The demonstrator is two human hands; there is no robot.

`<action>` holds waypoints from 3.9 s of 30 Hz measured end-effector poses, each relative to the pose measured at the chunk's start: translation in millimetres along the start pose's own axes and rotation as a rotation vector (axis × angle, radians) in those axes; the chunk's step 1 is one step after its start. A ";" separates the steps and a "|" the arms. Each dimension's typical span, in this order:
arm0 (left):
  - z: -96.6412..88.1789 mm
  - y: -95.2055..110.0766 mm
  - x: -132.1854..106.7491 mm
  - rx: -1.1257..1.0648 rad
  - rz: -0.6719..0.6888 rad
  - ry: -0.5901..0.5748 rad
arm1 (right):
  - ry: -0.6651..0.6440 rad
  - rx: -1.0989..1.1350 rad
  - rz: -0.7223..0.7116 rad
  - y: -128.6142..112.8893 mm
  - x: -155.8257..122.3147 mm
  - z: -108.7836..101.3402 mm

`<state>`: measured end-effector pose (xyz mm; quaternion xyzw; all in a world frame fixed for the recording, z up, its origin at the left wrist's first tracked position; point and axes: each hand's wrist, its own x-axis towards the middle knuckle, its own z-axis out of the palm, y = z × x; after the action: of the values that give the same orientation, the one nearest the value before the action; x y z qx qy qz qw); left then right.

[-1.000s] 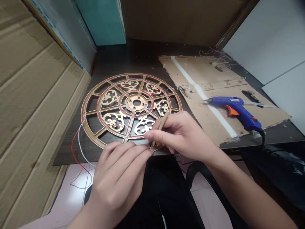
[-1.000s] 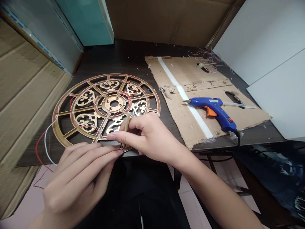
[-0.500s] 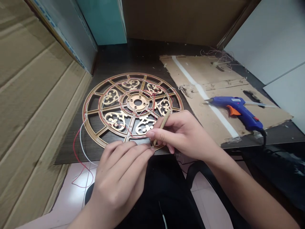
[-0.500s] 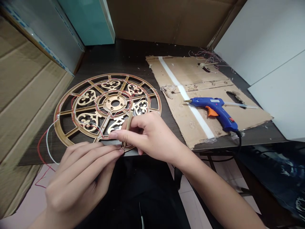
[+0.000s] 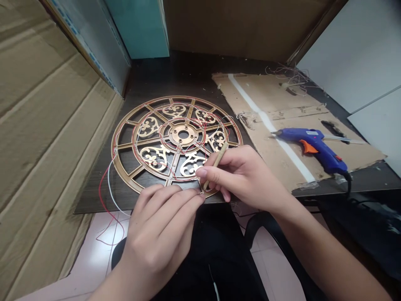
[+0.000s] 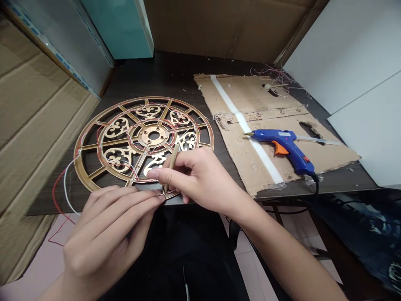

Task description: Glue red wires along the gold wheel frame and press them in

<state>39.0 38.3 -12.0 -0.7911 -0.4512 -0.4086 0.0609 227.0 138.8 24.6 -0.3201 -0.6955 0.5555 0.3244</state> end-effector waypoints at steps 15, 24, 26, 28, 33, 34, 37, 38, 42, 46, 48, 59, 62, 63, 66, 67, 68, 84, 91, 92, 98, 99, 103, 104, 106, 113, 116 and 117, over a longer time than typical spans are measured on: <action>-0.4 -0.5 1.7 -0.026 -0.008 0.006 | 0.139 0.032 -0.132 -2.8 -1.2 -1.7; -3.5 -1.1 9.1 -0.010 0.004 -0.065 | 0.286 -0.286 -0.385 3.9 -44.2 -14.9; -3.9 -1.3 11.0 0.018 0.022 -0.096 | 0.239 -0.339 -0.438 5.6 -48.1 -15.4; -4.1 -2.0 12.1 0.056 0.058 -0.139 | 0.168 -0.393 -0.512 7.1 -47.2 -15.3; -5.3 -3.8 12.3 0.085 0.116 -0.194 | 0.074 -0.463 -0.573 10.4 -40.9 -15.0; -5.5 -4.1 12.2 0.081 0.118 -0.193 | 0.069 -0.455 -0.562 10.4 -40.7 -15.3; -5.8 -5.0 12.0 0.068 0.115 -0.197 | 0.067 -0.431 -0.501 9.0 -41.7 -16.5; -5.6 -5.2 11.9 0.065 0.114 -0.199 | 0.068 -0.428 -0.488 8.4 -42.0 -16.8; -4.2 -5.8 11.3 0.061 0.111 -0.192 | 0.063 -0.438 -0.494 7.8 -41.6 -16.9; -4.9 -5.5 11.3 0.057 0.103 -0.203 | 0.050 -0.452 -0.504 9.2 -41.8 -15.6; -6.2 -5.4 12.2 0.054 0.118 -0.206 | 0.044 -0.465 -0.507 9.5 -42.6 -15.2; -6.0 -9.9 9.5 0.044 0.156 -0.171 | 0.024 -0.457 -0.517 7.8 -41.9 -15.1; -7.3 -10.3 9.8 0.038 0.162 -0.189 | 0.015 -0.461 -0.532 8.8 -42.0 -15.3; -7.6 -10.4 10.4 0.036 0.163 -0.193 | 0.012 -0.461 -0.537 9.2 -42.1 -15.3; -7.2 -10.5 12.1 0.031 0.160 -0.195 | 0.007 -0.469 -0.532 9.7 -42.0 -14.7; -6.8 -10.5 12.3 0.030 0.156 -0.195 | 0.002 -0.474 -0.526 9.5 -41.8 -14.4; -6.3 -10.5 12.4 0.027 0.152 -0.193 | -0.003 -0.479 -0.519 9.1 -41.7 -14.1; -7.4 -5.0 14.1 -0.074 -0.009 -0.159 | -0.021 -0.454 -0.516 8.3 -43.6 -7.0; -6.6 -2.1 17.4 -0.137 -0.081 -0.153 | 0.021 -0.467 -0.506 4.9 -45.1 -5.7; -6.0 -2.1 17.2 -0.140 -0.085 -0.151 | 0.025 -0.462 -0.492 3.7 -45.4 -4.9; -4.5 -2.1 15.8 -0.150 -0.091 -0.152 | 0.041 -0.438 -0.452 -0.6 -48.3 1.0; -4.5 -2.1 15.7 -0.150 -0.088 -0.152 | 0.039 -0.441 -0.452 -0.6 -48.8 1.9; -4.3 -2.5 15.1 -0.131 -0.065 -0.142 | 0.047 -0.508 -0.475 0.2 -50.1 4.8; -4.0 -2.7 14.9 -0.121 -0.059 -0.147 | 0.050 -0.534 -0.483 0.4 -50.2 5.3; -3.7 -3.2 14.4 -0.099 -0.040 -0.159 | 0.051 -0.567 -0.492 1.0 -50.2 5.7; -5.0 -6.7 12.9 0.004 0.062 -0.183 | 0.060 -0.533 -0.487 4.2 -48.4 5.1; -5.8 -9.2 15.8 0.119 0.184 -0.193 | 0.076 -0.497 -0.486 4.2 -47.9 5.0; -6.3 -10.3 16.8 0.147 0.219 -0.197 | 0.084 -0.486 -0.489 4.0 -48.0 4.9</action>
<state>31.8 52.6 1.1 -0.8651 -0.3948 -0.2858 0.1185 251.4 98.1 15.3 -0.2342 -0.8497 0.2657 0.3906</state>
